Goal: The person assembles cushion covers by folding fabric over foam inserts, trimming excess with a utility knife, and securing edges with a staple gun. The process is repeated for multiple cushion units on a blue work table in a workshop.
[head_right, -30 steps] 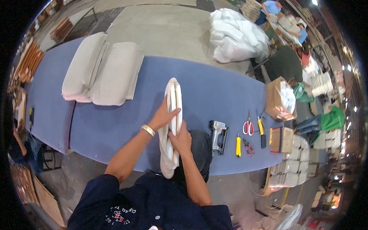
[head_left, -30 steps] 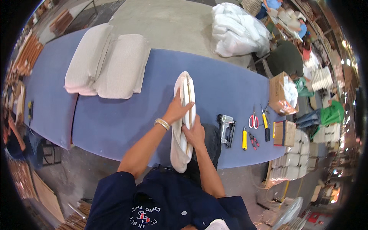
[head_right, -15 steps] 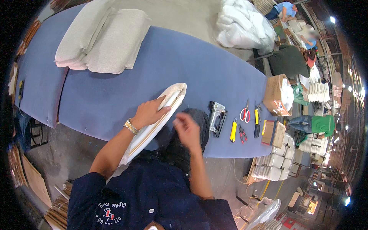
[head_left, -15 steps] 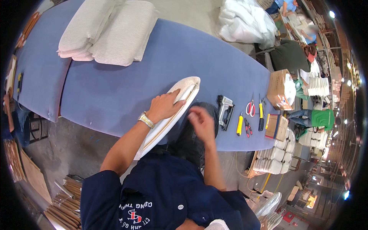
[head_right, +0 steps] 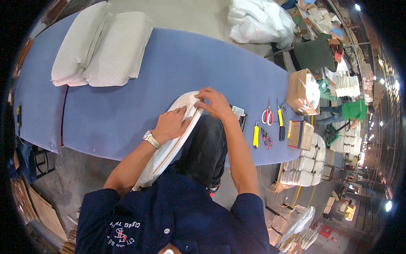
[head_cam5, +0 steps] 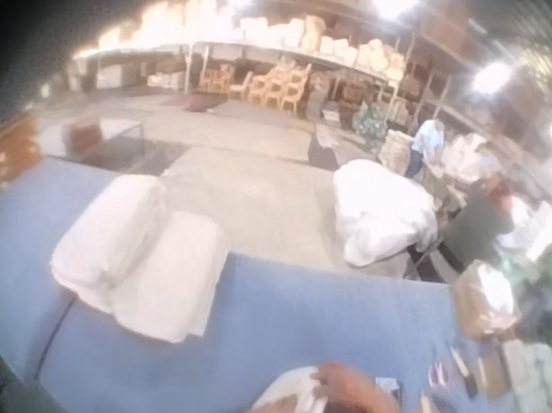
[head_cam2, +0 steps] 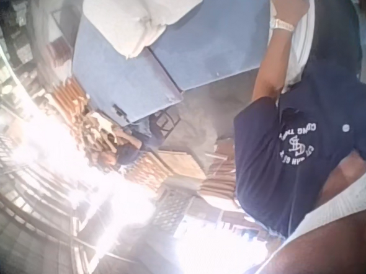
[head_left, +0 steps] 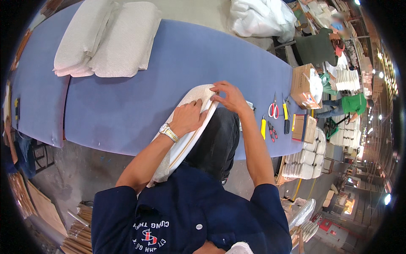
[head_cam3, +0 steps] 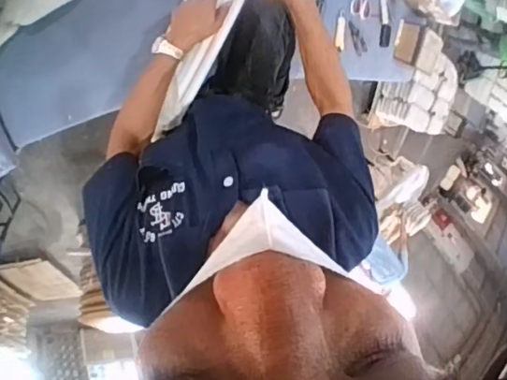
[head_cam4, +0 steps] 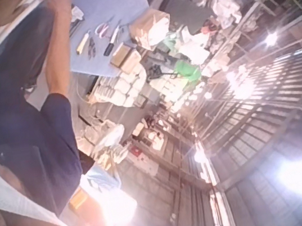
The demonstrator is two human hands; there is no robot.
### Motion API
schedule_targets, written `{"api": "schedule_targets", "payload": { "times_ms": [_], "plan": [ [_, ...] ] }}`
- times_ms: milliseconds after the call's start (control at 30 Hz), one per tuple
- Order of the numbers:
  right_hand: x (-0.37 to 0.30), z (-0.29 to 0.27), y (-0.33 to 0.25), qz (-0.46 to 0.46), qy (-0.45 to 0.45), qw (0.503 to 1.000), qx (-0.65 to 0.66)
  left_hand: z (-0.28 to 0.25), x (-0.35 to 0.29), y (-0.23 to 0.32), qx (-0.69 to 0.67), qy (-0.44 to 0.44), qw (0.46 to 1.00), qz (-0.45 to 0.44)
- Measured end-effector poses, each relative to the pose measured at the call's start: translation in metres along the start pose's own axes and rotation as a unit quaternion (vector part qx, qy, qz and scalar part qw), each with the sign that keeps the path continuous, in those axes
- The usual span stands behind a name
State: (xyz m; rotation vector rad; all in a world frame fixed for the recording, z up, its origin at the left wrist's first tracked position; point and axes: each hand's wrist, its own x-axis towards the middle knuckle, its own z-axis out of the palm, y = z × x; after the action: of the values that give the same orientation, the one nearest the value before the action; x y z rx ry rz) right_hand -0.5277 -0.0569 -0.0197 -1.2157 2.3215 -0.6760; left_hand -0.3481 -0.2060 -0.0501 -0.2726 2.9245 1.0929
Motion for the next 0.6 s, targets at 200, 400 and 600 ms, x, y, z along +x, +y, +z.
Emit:
{"api": "schedule_targets", "payload": {
  "times_ms": [200,400,600],
  "plan": [
    [0.024,0.003,-0.007,0.018,-0.010,0.999,-0.036,-0.014,0.024,0.000,-0.047,0.002,0.997,-0.058],
    [0.046,-0.007,-0.010,0.023,-0.043,0.993,-0.108,-0.004,0.059,-0.012,-0.087,0.035,0.992,-0.083],
    [0.053,-0.019,-0.020,0.091,-0.092,0.986,-0.106,0.012,0.078,-0.020,-0.135,0.039,0.988,-0.060]
  ]
}}
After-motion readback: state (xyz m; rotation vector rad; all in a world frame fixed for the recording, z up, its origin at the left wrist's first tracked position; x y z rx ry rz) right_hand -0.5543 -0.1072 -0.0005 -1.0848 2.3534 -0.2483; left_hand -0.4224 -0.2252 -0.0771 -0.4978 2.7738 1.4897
